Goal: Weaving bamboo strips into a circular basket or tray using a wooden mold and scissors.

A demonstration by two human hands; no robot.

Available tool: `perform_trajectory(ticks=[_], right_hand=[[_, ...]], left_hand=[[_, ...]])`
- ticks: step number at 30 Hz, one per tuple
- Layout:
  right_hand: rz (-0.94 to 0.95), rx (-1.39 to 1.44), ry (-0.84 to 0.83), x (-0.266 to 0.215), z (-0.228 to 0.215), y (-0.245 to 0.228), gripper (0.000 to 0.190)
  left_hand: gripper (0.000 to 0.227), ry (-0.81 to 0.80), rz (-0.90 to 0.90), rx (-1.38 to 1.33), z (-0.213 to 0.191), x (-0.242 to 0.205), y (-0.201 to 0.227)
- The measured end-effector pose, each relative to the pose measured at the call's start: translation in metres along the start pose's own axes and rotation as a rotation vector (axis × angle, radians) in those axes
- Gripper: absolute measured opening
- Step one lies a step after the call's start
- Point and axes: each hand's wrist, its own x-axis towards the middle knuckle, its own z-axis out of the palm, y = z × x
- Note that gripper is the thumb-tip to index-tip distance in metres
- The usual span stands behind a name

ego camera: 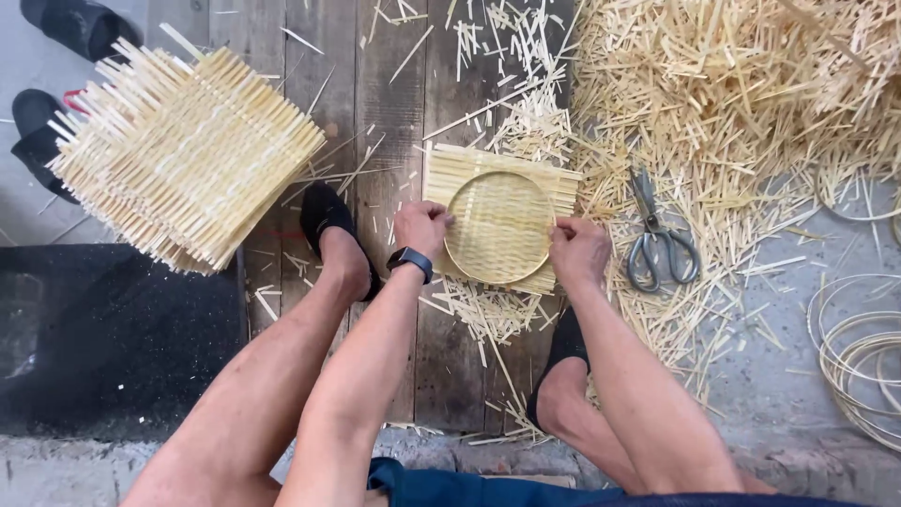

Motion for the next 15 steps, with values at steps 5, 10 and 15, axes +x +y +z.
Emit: perform_trajectory(ticks=[5, 10, 15], right_hand=[[0.045, 0.055, -0.004, 0.001, 0.0, 0.013, 0.017], [0.088, 0.049, -0.033, 0.004, -0.006, 0.017, 0.019], [0.016, 0.012, -0.066, 0.017, -0.002, 0.016, 0.015]], left_hand=[[0.022, -0.089, -0.121, -0.091, -0.001, -0.003, -0.008], [0.024, -0.115, -0.192, -0.042, 0.0, -0.007, -0.006], [0.023, -0.123, -0.239, -0.028, -0.005, -0.01, -0.005]])
